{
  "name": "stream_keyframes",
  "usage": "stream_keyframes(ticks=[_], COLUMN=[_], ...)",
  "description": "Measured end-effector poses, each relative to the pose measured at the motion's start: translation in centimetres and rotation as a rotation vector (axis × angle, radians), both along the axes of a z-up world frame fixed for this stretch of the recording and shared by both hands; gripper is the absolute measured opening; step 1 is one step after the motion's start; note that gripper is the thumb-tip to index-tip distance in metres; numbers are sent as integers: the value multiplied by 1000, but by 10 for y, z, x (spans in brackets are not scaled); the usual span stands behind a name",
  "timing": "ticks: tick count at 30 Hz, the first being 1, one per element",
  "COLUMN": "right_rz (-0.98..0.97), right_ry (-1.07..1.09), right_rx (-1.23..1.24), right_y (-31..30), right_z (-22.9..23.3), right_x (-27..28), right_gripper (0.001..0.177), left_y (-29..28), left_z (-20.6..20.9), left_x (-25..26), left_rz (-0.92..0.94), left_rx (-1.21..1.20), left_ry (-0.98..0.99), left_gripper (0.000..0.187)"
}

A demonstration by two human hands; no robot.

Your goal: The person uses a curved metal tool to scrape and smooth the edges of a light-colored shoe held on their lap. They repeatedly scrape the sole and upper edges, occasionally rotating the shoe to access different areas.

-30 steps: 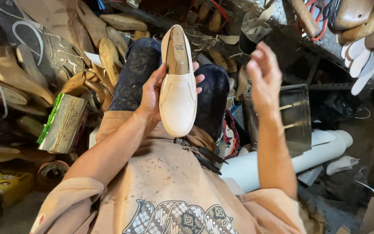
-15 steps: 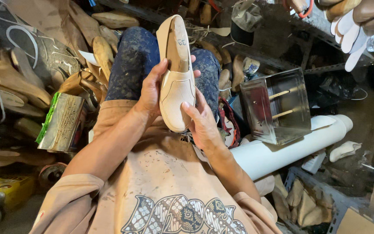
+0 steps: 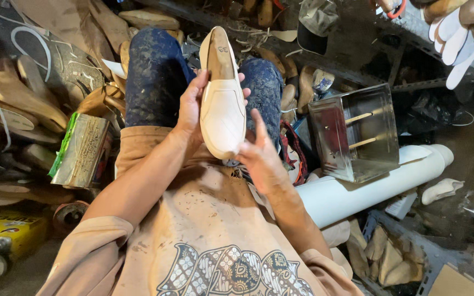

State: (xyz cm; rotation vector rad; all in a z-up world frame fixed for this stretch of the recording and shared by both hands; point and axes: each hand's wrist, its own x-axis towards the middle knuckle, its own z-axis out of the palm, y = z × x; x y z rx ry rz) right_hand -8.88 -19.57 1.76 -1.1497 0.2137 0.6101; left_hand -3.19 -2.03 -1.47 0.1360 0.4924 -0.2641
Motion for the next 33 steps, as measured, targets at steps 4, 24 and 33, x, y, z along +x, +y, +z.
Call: stream_keyframes(ticks=[4,24,33], right_rz=[-187,10,25], right_ry=[37,-431,-683], right_rx=[-61,-754,-965], right_y=[-44,-70,-99], right_z=[1,-45,-5], right_x=[14,-16,77], right_gripper=[77,34,25], left_y=[17,16,-18], left_z=[-10,-31,1], left_x=[9,23,-21], left_rz=[-27,-9,324], left_rx=[-148,-222,329], left_ry=[71,195,-184], left_gripper=[63,58,63])
